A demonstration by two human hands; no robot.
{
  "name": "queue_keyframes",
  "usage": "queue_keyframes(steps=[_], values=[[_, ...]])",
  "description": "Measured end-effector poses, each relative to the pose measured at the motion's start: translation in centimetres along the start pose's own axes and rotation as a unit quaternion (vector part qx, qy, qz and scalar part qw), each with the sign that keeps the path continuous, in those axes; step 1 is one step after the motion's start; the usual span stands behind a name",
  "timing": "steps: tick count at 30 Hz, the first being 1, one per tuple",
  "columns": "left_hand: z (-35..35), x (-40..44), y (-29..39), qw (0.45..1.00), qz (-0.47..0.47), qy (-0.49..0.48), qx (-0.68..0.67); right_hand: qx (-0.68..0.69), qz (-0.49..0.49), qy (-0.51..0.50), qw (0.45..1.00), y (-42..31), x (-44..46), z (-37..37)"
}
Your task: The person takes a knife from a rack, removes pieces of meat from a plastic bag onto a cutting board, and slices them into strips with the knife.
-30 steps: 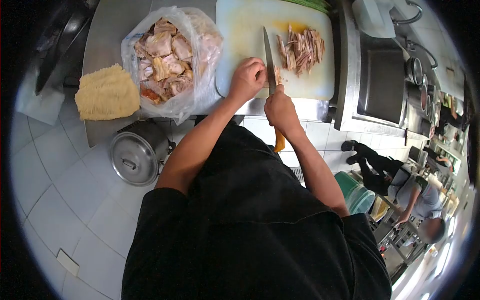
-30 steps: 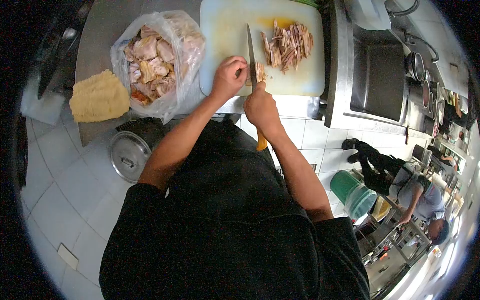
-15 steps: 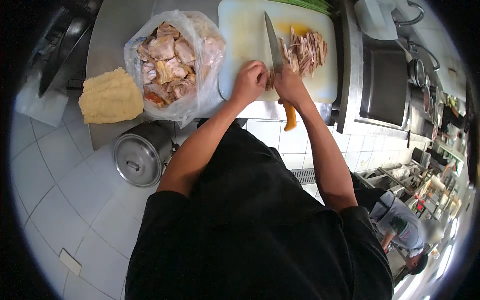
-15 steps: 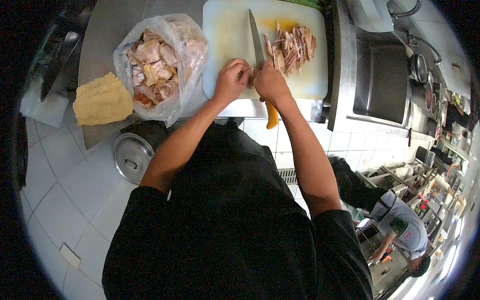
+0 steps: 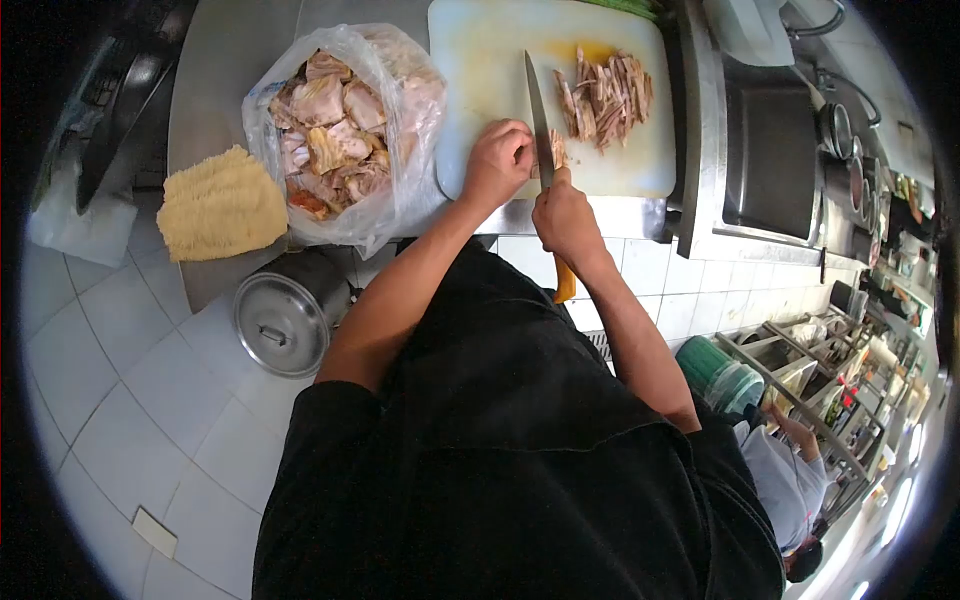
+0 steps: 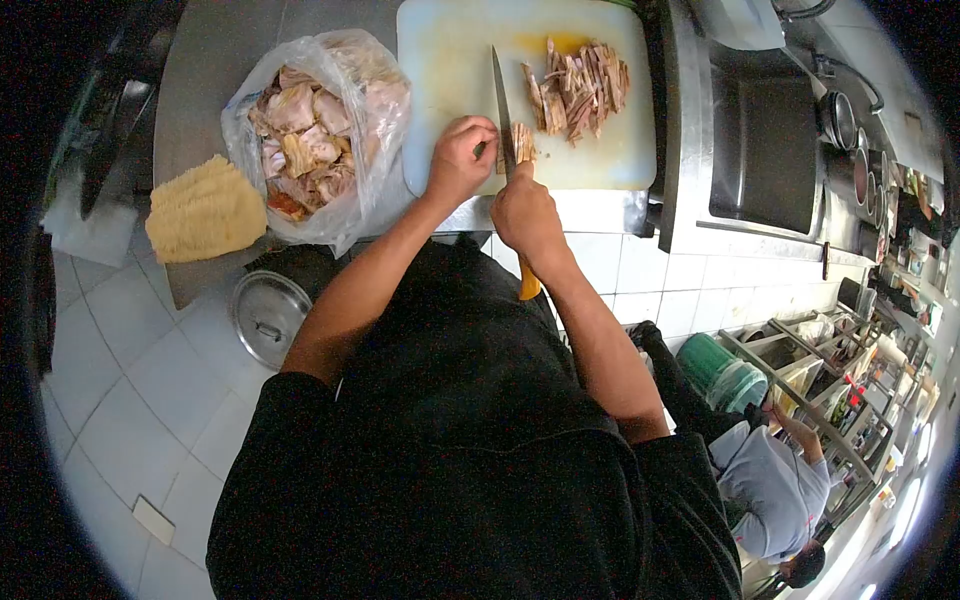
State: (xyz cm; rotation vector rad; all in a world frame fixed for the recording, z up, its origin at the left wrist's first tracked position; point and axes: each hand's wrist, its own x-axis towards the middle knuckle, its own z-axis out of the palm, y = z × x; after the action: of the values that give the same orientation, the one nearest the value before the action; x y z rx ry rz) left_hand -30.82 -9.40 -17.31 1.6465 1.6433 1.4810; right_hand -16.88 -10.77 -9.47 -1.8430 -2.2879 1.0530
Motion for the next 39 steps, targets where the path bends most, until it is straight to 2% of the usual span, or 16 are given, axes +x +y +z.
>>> queue_keyframes(steps=[7,13,16,17,20,23,26,30,33,39], values=[[0.0,0.1,0.1,0.999,-0.014,-0.030,0.010,0.035,0.012,-0.018,0.999,-0.5,0.1,-0.4],[-0.2,0.1,0.3,0.999,-0.013,-0.044,0.020,-0.012,0.009,0.010,1.000,-0.2,2.4,0.6],[-0.3,0.3,0.2,0.999,-0.011,-0.047,0.019,0.029,-0.010,0.009,0.999,-0.1,6.3,-0.1],[-0.4,0.2,0.2,0.999,-0.011,-0.049,0.019,0.051,0.006,-0.018,0.999,0.0,6.3,-0.7],[-0.2,0.1,-0.2,1.000,-0.014,-0.023,-0.012,0.097,0.038,-0.070,0.992,-1.9,6.0,-4.1],[-0.1,0.1,-0.4,0.998,-0.015,0.035,-0.055,0.042,0.063,-0.066,0.995,-3.3,2.9,-4.7],[0.0,0.1,-0.6,0.998,-0.005,0.054,-0.043,0.047,0.054,-0.045,0.996,-2.4,1.2,-2.5],[-0.2,0.1,-0.4,0.999,-0.008,0.031,-0.026,0.027,0.009,-0.003,1.000,-1.1,0.8,-0.1],[-0.2,0.1,-0.3,1.000,-0.009,0.006,-0.016,0.025,0.046,-0.034,0.998,-1.9,0.6,-0.8],[-0.2,0.0,-0.1,0.999,-0.009,-0.033,-0.005,0.014,0.042,-0.013,0.999,-1.6,0.7,-0.3]])
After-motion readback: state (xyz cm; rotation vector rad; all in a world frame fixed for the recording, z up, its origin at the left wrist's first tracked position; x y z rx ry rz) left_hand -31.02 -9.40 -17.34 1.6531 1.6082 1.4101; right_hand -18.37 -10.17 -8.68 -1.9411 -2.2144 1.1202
